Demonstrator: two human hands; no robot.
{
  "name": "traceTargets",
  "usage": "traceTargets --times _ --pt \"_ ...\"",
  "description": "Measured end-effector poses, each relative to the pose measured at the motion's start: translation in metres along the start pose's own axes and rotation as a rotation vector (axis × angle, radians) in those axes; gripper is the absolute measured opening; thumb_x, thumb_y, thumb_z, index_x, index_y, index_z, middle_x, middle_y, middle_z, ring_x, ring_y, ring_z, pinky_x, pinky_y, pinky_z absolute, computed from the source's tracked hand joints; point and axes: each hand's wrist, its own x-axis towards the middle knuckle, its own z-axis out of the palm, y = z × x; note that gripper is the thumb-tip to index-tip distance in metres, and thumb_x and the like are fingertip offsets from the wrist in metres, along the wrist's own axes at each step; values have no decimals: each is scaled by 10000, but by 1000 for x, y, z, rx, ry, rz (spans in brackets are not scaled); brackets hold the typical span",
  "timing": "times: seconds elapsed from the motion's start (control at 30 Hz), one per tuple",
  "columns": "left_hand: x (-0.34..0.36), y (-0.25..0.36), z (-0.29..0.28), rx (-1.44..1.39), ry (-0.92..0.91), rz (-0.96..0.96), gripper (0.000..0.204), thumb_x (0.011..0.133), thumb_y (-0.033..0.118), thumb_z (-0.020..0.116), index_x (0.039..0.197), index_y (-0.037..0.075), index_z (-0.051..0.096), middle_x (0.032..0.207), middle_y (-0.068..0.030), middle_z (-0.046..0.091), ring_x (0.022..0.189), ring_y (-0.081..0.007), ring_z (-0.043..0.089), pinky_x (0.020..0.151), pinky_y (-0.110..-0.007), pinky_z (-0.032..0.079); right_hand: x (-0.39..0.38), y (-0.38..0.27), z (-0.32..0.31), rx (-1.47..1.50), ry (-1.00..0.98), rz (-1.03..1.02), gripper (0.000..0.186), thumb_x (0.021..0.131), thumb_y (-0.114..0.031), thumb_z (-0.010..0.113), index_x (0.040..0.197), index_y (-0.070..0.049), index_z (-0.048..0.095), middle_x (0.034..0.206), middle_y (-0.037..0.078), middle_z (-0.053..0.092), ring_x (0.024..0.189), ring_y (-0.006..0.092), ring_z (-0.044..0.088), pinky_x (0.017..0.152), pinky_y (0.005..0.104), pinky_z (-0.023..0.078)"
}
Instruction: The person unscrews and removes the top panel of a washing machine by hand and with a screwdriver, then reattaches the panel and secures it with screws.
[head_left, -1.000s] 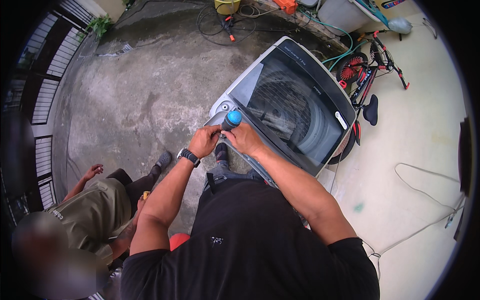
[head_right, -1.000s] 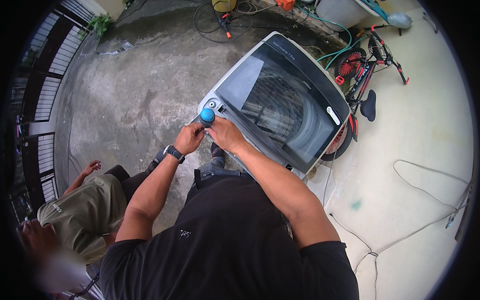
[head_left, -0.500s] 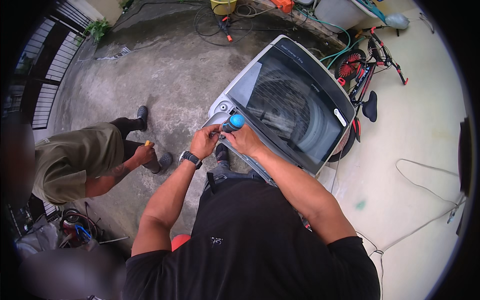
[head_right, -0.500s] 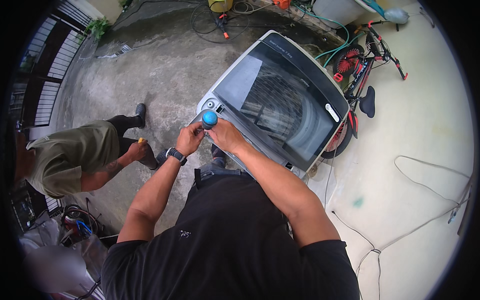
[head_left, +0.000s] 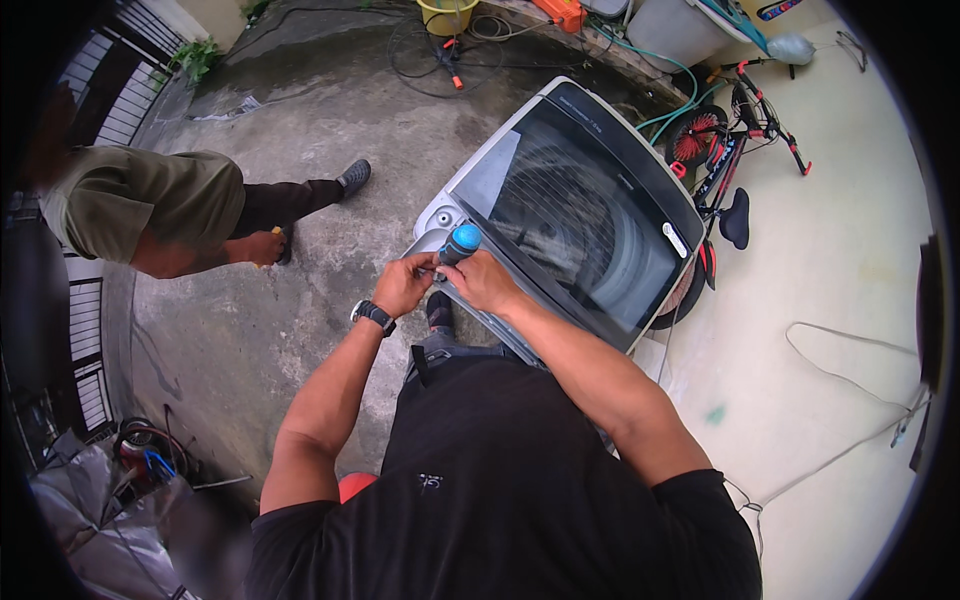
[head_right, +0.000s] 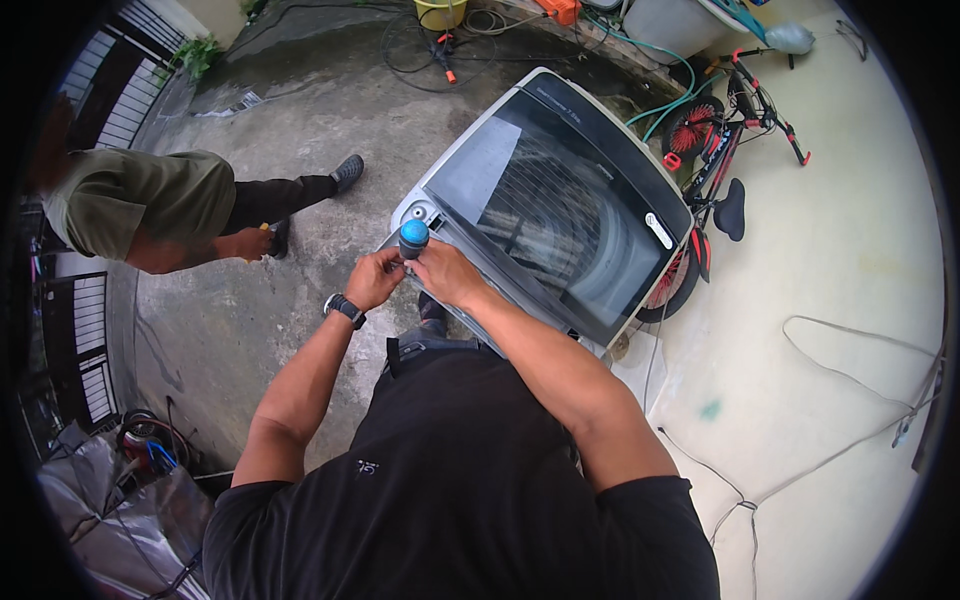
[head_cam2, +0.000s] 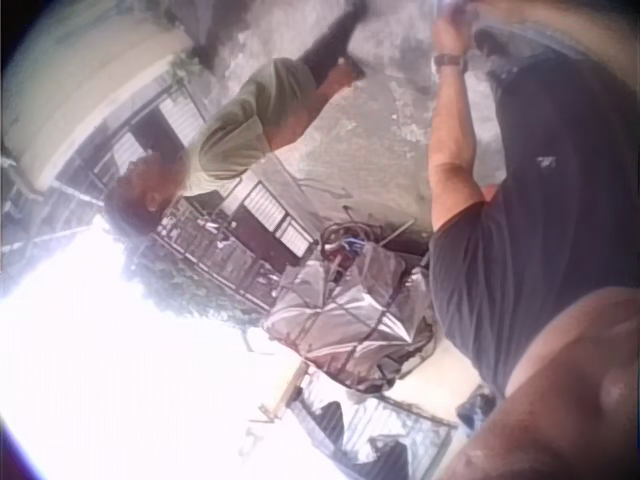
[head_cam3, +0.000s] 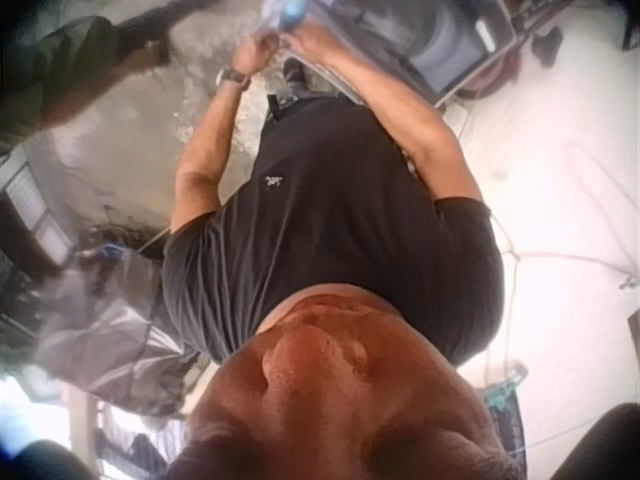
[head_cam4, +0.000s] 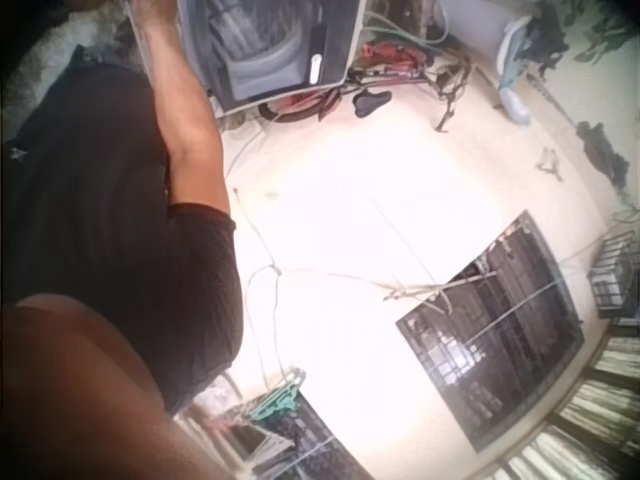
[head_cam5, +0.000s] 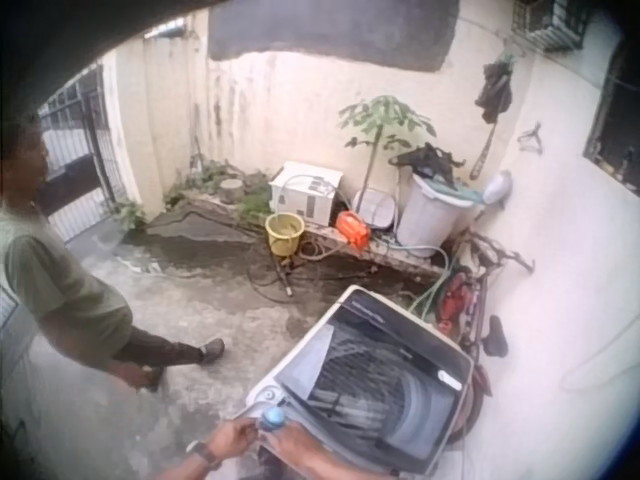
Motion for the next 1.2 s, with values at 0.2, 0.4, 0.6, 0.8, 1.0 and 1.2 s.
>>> traceTargets --times 0.2,0.4,0.6,0.8,1.0,1.2 --pt "2 2 -1 26 -20 -16 337 866 73 639 1193 76 724 1004 -147 772 835 -270 745 794 -368 571 -2 5 3 2 2 -5 187 926 -116 673 1096 -42 643 1008 207 680 954 438 661 795 506 541" --pt "1 7 -4 68 -14 0 335 873 80 626 1193 78 724 1000 -159 768 853 -295 746 797 -382 571 -4 7 4 -32 -16 4 187 917 -104 668 1090 -44 633 1010 210 680 967 447 656 794 509 539" --pt "-4 13 -9 72 -5 -1 348 880 64 603 1211 77 713 1019 -177 762 933 -338 746 843 -405 577 -2 -5 -1 6 -29 -15 185 907 -87 672 1078 -41 620 1006 191 661 965 436 649 793 498 535" --pt "-4 1 -9 73 -24 45 357 881 44 597 1220 68 704 1067 -178 754 989 -344 735 869 -412 575 -3 -2 1 -71 -58 -36 190 889 -73 692 1063 -49 620 972 164 642 936 421 656 772 485 536" --pt "-3 8 -9 38 -20 118 354 881 24 600 1219 61 700 1117 -176 744 1036 -346 723 893 -416 570 -4 15 8 0 33 -40 187 884 -67 709 1060 -54 648 969 171 680 903 400 681 762 471 543" --pt "-1 1 -7 -43 -14 102 353 882 20 598 1221 51 694 1115 -176 746 1041 -351 722 903 -412 570 -2 11 8 -20 61 -38 150 901 -42 708 1043 -46 658 972 140 711 923 354 696 794 428 549"
